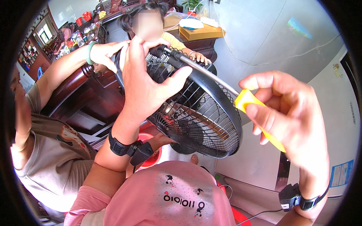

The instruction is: A person uses a screwdriver to repair a standing fan while being assisted by another adult and watched by a child.

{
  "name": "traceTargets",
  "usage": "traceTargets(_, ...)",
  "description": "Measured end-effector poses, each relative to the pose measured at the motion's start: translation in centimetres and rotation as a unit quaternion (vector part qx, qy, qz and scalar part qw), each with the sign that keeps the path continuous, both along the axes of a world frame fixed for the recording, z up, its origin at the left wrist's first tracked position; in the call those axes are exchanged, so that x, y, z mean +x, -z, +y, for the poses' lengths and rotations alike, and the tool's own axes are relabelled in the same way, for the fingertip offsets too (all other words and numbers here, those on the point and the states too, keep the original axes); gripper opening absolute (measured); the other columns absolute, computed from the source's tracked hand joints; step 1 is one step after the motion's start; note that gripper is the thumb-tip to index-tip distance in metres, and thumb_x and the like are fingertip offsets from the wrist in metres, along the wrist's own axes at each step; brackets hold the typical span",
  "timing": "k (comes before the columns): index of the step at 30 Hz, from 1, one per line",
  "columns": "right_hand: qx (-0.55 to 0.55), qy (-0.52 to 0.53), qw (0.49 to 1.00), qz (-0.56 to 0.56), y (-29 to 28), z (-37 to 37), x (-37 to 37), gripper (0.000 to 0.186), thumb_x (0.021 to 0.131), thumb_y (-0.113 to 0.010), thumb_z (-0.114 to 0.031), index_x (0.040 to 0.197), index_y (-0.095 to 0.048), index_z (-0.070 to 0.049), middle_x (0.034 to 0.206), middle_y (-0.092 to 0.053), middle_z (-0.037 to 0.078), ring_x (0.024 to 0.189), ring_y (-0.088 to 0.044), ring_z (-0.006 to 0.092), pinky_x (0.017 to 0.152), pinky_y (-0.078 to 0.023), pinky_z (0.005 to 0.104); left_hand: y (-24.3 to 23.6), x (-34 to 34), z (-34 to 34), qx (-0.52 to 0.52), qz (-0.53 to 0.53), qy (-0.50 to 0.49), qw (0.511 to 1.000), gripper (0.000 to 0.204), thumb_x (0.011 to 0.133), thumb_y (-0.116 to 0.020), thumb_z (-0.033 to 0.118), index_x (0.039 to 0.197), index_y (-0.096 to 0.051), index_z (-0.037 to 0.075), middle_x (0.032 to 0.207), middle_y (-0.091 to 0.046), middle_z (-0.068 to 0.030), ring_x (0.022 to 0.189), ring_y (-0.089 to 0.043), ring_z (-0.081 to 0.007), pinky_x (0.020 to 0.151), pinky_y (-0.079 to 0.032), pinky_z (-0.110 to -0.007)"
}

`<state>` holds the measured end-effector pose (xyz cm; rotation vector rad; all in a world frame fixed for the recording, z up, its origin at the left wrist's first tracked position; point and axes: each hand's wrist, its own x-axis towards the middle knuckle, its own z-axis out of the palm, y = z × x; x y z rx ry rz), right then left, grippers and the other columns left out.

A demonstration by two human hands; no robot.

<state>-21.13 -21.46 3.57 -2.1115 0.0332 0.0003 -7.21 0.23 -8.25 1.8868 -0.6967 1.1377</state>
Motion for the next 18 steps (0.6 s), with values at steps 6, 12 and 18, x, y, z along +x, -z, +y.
traceTargets(6,0.134,-0.031,0.989,0.052,0.7,-0.9,0.9,0.033,0.083,-0.072,-0.002,0.111,-0.055,-0.002,0.086,-0.066,0.011,0.060,-0.064,0.0158,0.052,-0.053,0.0240,0.2,0.1,-0.3,-0.003,0.010,0.003,1.000,0.085,0.062,-0.087,0.044,0.130,-0.047,0.014,0.102,-0.064,-0.0020,0.112,-0.056,-0.0266,0.108,-0.023,-0.060)
traceTargets(12,-0.376,-0.041,0.900,-0.218,0.4,0.8,-0.6,0.037,0.074,-0.075,0.008,0.107,-0.060,-0.002,0.095,-0.067,0.014,0.079,-0.067,0.0228,0.071,-0.054,0.0305,-0.2,-0.1,-0.2,0.010,-0.016,-0.012,1.000,0.067,0.063,-0.088,0.033,0.118,-0.056,0.010,0.105,-0.065,-0.0038,0.107,-0.057,-0.0255,0.106,-0.030,-0.050)
traceTargets(18,-0.628,-0.027,0.685,-0.368,0.7,0.8,-0.5,0.052,0.078,-0.074,0.008,0.127,-0.065,-0.004,0.103,-0.063,0.011,0.085,-0.068,0.0258,0.073,-0.057,0.0305,-0.4,-0.3,-0.4,0.001,-0.032,-0.001,0.999,0.062,0.061,-0.087,0.039,0.111,-0.060,0.015,0.100,-0.064,-0.0023,0.108,-0.057,-0.0273,0.108,-0.026,-0.057)
